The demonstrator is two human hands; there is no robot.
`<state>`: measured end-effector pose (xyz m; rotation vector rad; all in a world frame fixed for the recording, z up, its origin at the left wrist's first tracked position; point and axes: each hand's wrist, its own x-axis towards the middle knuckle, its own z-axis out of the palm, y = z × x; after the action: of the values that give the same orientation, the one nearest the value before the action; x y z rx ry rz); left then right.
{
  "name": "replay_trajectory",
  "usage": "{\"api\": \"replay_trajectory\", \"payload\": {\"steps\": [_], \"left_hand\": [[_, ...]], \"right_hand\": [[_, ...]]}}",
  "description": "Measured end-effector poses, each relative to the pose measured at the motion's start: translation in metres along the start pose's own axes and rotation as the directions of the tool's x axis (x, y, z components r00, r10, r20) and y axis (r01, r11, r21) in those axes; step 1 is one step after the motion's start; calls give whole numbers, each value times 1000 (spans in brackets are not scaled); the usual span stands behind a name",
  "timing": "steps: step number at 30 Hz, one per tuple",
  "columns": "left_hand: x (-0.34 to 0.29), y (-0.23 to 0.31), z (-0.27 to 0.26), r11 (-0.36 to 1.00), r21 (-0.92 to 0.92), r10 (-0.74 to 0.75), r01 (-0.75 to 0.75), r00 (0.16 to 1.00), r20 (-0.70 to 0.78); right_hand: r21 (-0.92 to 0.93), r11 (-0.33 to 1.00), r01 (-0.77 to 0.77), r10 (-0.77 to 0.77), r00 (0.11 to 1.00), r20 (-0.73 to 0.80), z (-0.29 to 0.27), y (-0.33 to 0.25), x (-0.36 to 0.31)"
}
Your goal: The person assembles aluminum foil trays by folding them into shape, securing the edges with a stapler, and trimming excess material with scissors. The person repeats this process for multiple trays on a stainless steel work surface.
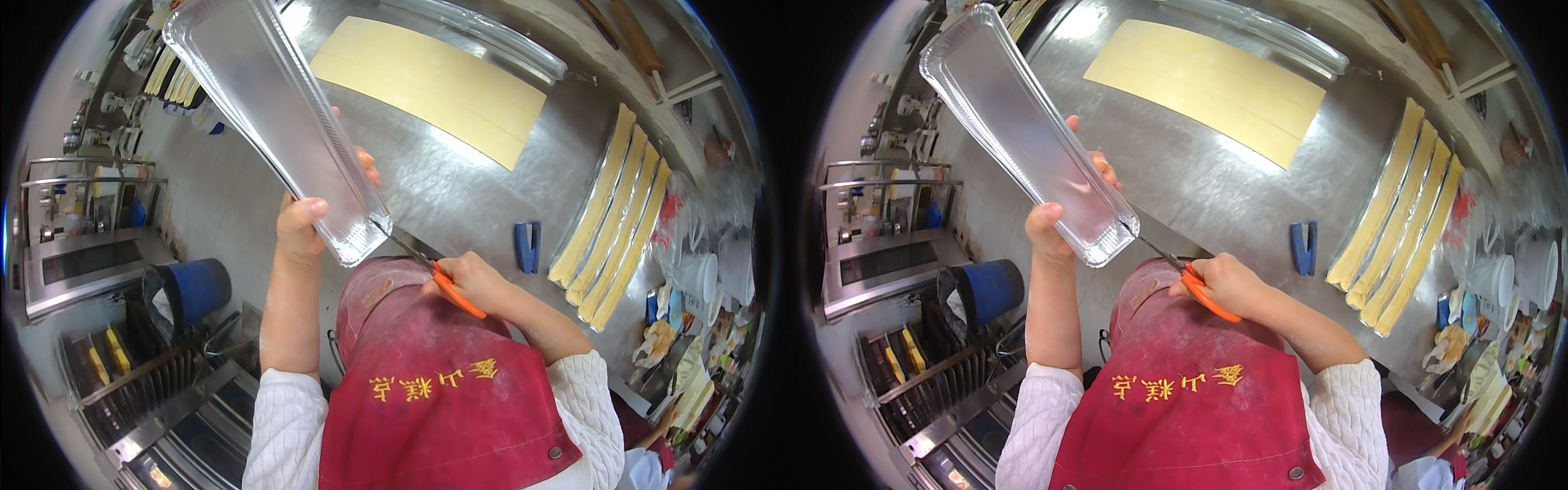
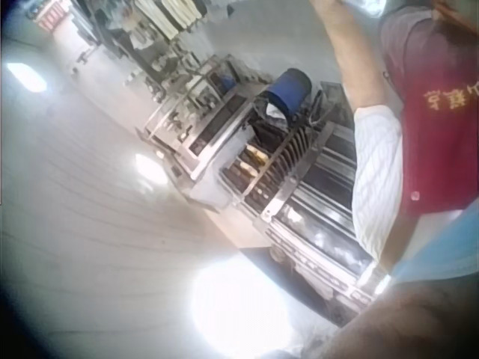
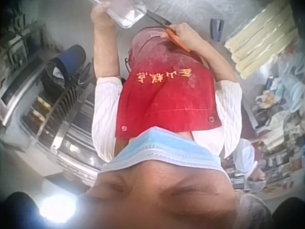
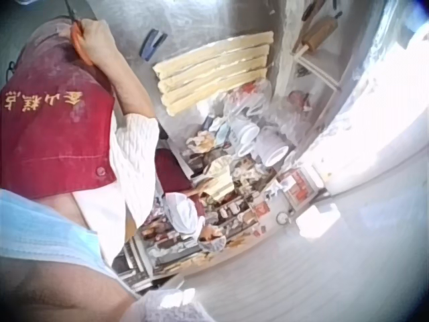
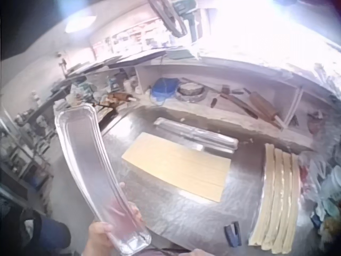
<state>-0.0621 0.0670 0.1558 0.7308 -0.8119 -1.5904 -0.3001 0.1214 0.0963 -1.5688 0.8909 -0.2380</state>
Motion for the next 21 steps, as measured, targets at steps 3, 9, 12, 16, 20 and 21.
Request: {"api": "replay_trajectory", "payload": {"steps": [3,9,12,16,20,21], "left_hand": [[-11,6,-10,995,-50,84,-88,994,-74],[-57,25,-34,916,141,398,-375,890,-223],[-90,38,-50,857,268,495,-439,847,-194],[-132,52,-70,759,389,597,-523,797,-94],[-185,71,-104,665,459,662,-589,750,3],[-201,78,-115,642,482,672,-596,740,21]], "right_hand": [[88,995,46,-54,994,92,3,8,3],[131,981,143,-187,873,451,18,15,15],[137,966,221,-260,804,535,37,-4,24],[108,967,231,-249,761,599,74,-36,39],[13,963,270,-219,748,627,131,-64,58],[-2,957,289,-224,748,625,151,-69,63]]}}
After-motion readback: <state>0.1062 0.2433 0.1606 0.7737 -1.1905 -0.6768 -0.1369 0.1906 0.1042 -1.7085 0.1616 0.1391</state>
